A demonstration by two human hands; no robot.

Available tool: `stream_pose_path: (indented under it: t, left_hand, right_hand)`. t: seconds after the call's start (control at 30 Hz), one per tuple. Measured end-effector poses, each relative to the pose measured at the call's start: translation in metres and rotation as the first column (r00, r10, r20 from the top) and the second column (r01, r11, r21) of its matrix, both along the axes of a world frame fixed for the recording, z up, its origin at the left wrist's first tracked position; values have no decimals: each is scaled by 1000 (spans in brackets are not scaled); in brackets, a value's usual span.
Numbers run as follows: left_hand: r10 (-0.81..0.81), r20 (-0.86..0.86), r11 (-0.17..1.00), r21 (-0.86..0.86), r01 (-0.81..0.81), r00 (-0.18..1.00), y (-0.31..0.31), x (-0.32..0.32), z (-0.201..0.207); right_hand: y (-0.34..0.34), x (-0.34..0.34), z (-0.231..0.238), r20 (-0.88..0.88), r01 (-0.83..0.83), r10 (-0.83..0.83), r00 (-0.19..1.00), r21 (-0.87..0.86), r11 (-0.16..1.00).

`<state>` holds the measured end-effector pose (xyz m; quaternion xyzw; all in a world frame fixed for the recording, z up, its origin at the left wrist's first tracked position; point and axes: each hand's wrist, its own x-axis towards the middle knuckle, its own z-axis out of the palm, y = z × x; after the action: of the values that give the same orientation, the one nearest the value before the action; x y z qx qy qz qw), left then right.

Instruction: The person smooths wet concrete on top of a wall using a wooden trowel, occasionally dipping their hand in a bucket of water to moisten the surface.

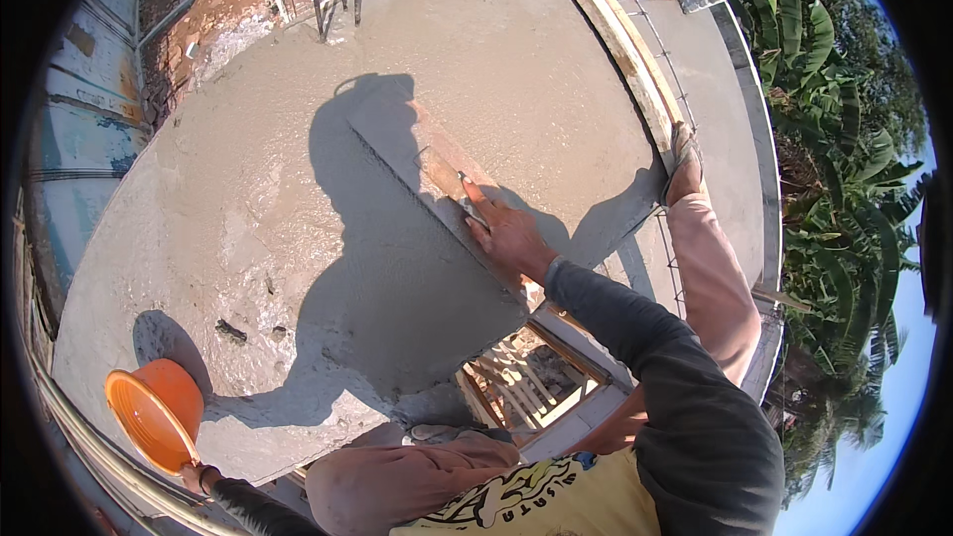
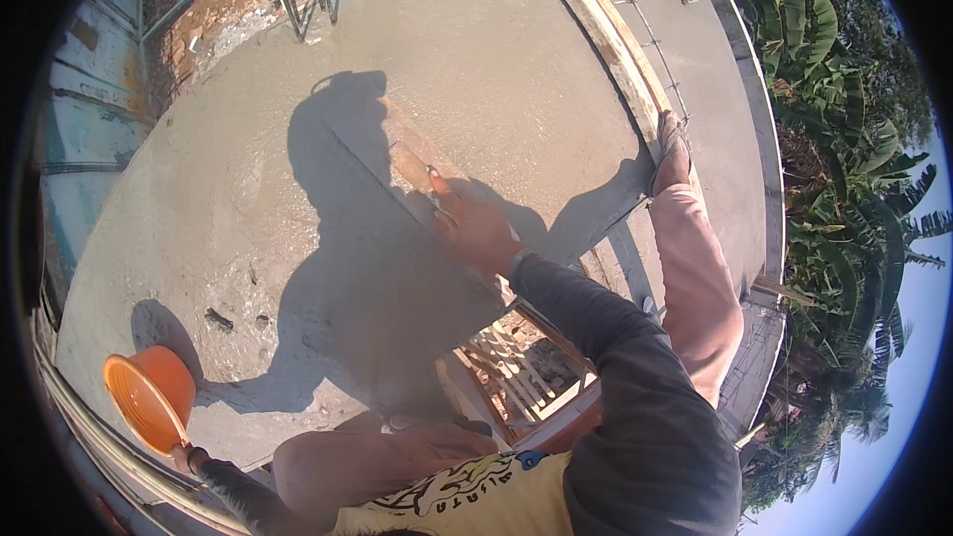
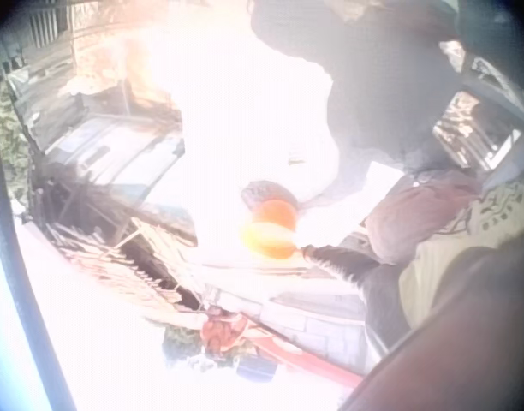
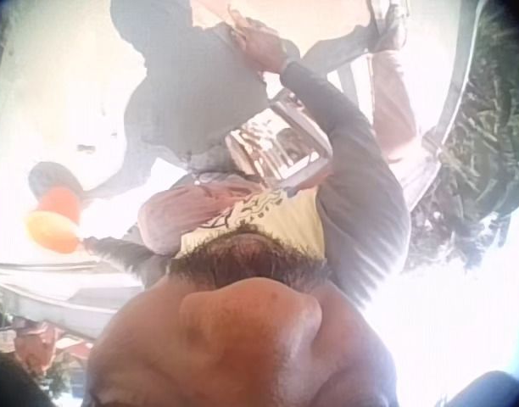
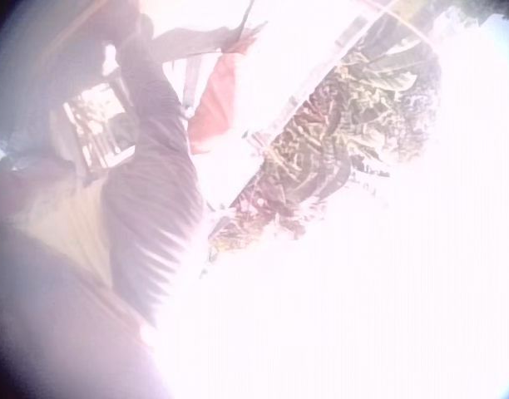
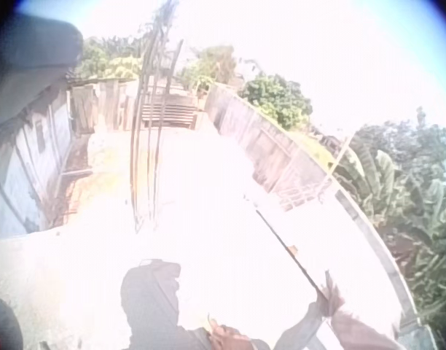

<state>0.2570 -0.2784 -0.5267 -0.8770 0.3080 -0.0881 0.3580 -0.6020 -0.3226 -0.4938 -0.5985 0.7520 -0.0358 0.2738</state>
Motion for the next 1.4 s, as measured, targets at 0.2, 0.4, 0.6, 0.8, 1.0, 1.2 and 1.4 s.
stream_pose_path:
  t: [0.2, 0.4, 0.6, 0.8, 1.0, 1.2, 1.4]
  left_hand:
    - [-6, -77, 981, -192, -9, 997, 1, -13, 4]
    - [8, -518, 282, -820, -499, 856, -24, -25, 12]
    - [-270, -702, -216, -623, -752, 659, -15, 13, 44]
    - [-225, -828, -308, -439, -844, 513, -22, 4, -7]
    - [-155, -776, -155, -593, -790, 612, 1, 46, 23]
    - [-227, -797, -109, -550, -828, 560, -4, 25, -5]
    - [-51, -582, 265, -792, -550, 812, 3, 51, 23]
  right_hand:
    - [-157, -135, -24, -280, 159, -163, 946, -37, 987]
    - [-229, -248, -31, -309, 384, -403, 861, -124, 915]
    - [-113, -210, -58, -248, 14, -51, 967, -149, 989]
    - [-249, -282, -21, -457, 215, -263, 850, -156, 964]
    - [-138, -255, -82, -240, 277, -308, 921, -156, 948]
    - [-254, -189, -36, -282, 188, -237, 930, -189, 964]
    - [-137, -57, -47, -186, 116, -121, 975, -37, 993]
